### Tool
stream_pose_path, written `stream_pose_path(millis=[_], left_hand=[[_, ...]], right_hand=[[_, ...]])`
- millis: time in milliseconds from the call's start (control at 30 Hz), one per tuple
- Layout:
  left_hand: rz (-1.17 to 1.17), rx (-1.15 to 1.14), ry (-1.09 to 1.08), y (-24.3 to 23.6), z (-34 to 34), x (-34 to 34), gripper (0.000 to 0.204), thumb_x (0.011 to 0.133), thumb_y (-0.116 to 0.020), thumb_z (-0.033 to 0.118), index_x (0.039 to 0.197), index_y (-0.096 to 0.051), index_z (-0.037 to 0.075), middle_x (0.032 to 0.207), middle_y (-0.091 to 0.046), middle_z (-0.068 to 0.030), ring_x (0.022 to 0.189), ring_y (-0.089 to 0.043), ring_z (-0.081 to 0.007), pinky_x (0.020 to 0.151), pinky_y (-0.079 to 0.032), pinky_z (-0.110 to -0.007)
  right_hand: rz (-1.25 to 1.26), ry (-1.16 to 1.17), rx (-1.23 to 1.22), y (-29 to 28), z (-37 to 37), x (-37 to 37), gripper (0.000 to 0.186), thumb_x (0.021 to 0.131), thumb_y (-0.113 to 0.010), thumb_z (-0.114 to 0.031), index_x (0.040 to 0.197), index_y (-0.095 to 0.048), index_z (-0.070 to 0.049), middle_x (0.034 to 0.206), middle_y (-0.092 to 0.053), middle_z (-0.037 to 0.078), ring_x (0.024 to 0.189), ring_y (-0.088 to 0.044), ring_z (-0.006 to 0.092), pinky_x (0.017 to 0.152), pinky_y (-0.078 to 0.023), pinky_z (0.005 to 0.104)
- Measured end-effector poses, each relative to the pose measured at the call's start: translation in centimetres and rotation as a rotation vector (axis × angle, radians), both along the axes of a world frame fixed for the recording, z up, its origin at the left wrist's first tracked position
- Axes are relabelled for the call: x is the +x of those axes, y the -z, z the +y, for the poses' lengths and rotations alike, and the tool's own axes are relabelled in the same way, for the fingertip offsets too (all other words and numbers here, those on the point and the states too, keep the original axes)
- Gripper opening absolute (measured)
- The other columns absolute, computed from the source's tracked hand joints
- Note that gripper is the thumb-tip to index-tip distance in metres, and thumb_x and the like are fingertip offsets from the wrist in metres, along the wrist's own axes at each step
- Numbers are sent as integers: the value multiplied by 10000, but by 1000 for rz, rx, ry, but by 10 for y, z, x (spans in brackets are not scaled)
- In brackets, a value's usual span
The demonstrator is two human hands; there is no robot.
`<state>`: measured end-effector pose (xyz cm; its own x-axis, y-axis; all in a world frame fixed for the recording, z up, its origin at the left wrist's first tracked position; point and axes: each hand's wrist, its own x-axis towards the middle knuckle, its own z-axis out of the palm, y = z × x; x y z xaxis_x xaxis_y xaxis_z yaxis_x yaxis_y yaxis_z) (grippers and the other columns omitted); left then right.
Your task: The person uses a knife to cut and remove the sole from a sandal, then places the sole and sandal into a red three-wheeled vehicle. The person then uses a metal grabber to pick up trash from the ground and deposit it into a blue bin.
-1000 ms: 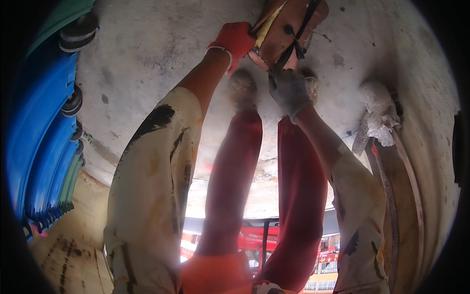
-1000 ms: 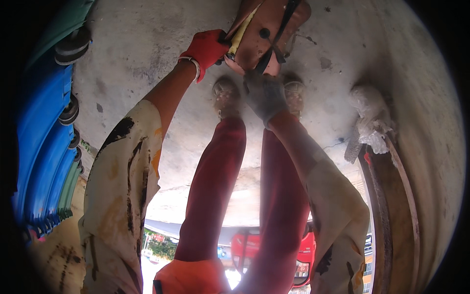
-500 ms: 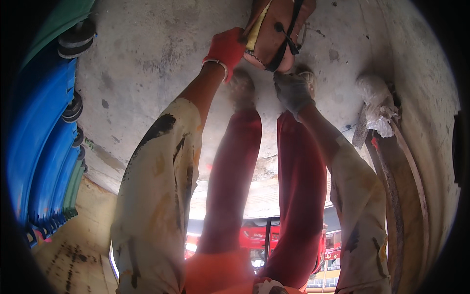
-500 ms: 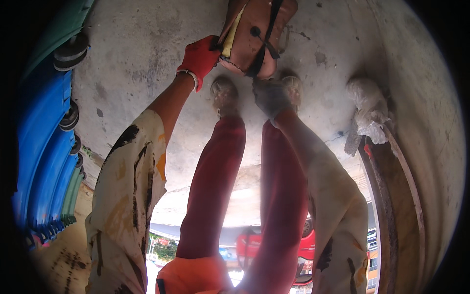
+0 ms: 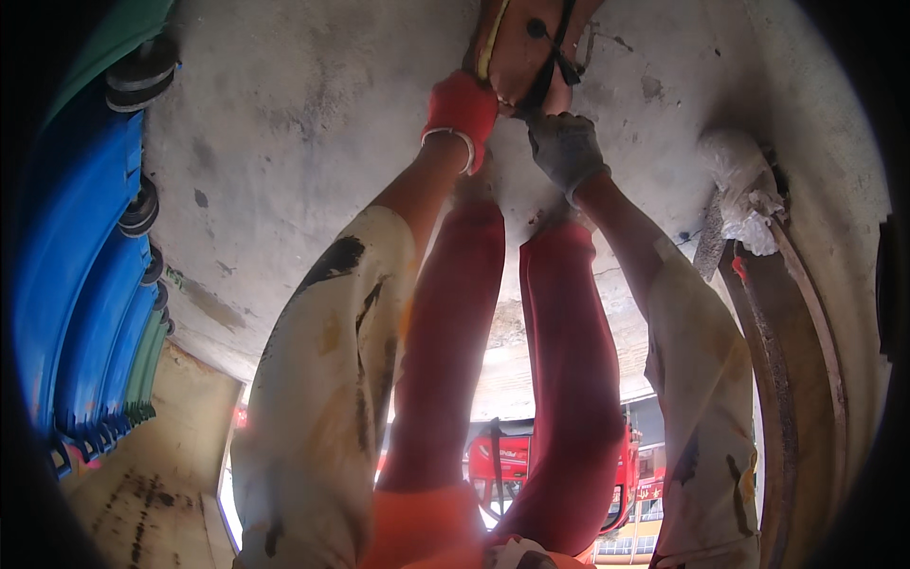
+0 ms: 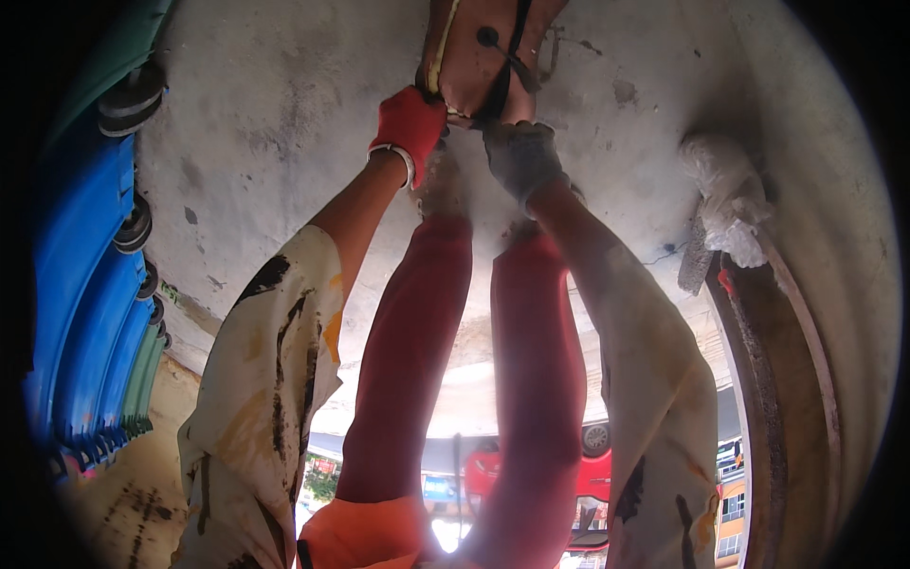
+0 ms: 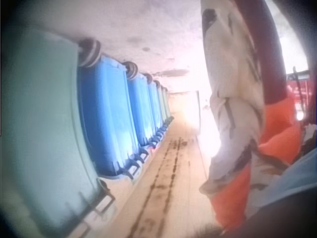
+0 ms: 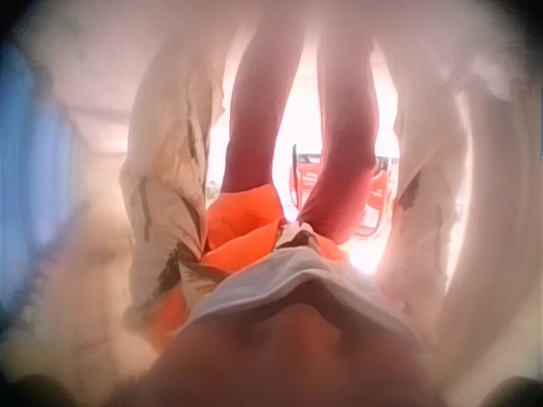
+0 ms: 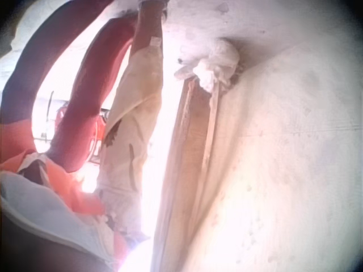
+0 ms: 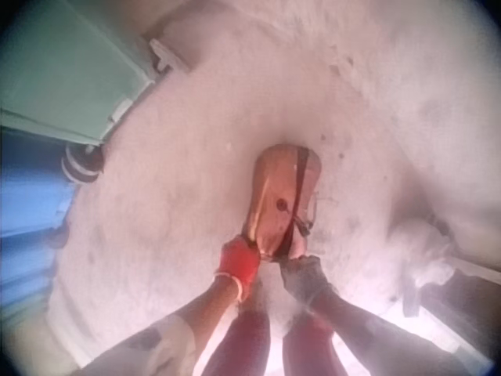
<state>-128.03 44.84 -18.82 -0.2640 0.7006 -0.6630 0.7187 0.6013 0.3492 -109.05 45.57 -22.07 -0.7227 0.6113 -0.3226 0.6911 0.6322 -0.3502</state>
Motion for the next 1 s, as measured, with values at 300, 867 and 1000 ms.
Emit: stream_pose_path(millis=[300, 867, 1000], left_hand=[[50, 33, -175, 22, -8, -3, 272, 849, -631, 216, 977, -643, -24, 983, -685, -266, 979, -664, -411, 834, -551, -449], [85, -23, 114, 23, -6, -15, 281, 792, -708, 179, 998, -669, -8, 1024, -694, -197, 993, -678, -354, 820, -569, -422], [126, -50, 267, 28, -5, -16, 320, 684, -784, 94, 974, -687, 2, 1012, -699, -207, 1002, -679, -354, 814, -577, -428]], right_hand=[[73, -19, -46, 4, -7, 72, 76, 852, -595, -149, 915, -604, -106, 735, -664, 113, 713, -668, 299, 668, -510, 454], [93, -145, 12, -26, 9, 23, 85, 871, -590, -152, 931, -601, -92, 677, -647, 118, 663, -664, 297, 626, -509, 445], [-119, -175, 23, -2, 12, 13, 130, 836, -594, -117, 964, -609, -104, 682, -656, 103, 706, -673, 293, 652, -510, 442]])
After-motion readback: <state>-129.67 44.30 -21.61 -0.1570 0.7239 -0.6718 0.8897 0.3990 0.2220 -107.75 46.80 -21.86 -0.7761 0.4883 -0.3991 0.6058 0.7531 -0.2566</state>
